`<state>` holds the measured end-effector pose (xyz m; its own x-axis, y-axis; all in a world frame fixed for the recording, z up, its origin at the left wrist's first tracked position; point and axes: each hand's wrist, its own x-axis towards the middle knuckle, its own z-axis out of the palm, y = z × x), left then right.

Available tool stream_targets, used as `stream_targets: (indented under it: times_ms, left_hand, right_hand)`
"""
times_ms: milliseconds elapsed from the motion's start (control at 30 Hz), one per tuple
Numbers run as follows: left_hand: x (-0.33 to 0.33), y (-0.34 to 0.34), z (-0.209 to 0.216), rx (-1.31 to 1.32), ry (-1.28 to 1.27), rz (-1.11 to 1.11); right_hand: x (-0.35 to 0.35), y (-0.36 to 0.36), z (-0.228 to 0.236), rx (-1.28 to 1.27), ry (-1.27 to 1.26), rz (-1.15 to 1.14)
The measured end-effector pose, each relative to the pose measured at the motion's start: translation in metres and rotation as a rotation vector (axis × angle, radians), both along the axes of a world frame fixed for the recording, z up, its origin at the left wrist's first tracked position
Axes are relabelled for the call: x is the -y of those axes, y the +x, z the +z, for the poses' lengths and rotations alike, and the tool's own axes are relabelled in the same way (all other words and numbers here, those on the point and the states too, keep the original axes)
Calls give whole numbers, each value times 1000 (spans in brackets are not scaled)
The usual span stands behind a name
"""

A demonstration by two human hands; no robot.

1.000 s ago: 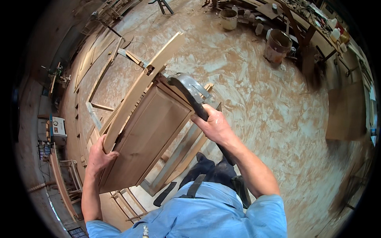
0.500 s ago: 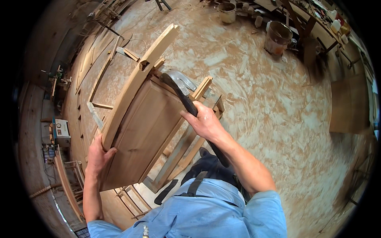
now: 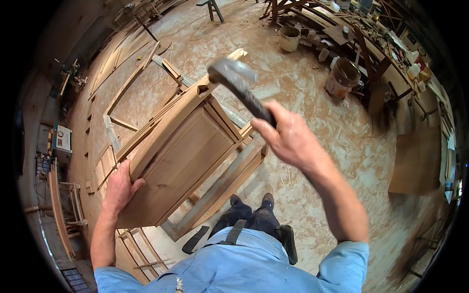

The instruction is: The person applies glue to wooden pieces and uses a hammer to assemble them into a larger wooden structure. They repeatedly pick up pieces, apply adhesive, and hammer them into place on a workbench.

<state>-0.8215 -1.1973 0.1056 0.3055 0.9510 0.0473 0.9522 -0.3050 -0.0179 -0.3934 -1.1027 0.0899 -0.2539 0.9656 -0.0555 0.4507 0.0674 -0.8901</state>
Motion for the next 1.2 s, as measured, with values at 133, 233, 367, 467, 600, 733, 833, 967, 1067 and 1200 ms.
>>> stream_targets:
  times_ms: [133,233,367,467,600,733,833,967,1067,1200]
  left_hand:
    - [0,-3,-1,2,-19,10]
    - [-1,-2,0,6,-21,3]
    - [0,-1,1,22,-31,13]
    - [1,-1,0,29,-23,14]
    - [2,-1,0,30,-26,23]
    - [1,2,2,54,-25,8]
    - [2,4,3,30,-27,18]
    - [6,4,1,50,-17,19]
    - [5,2,0,31,-51,63]
    - [5,2,0,23,-88,92]
  right_hand:
    - [-44,-3,67,294,350,133]
    - [-63,-18,105,524,372,153]
    - [-75,-41,127,711,285,239]
    - [-78,-49,130,825,233,283]
    - [-82,-47,131,791,341,300]
    - [-83,-47,124,706,304,305]
    - [-83,-49,116,786,313,354]
    - [-78,-45,115,746,287,332]
    - [-78,-42,119,782,307,326]
    - [-78,-39,123,633,404,262]
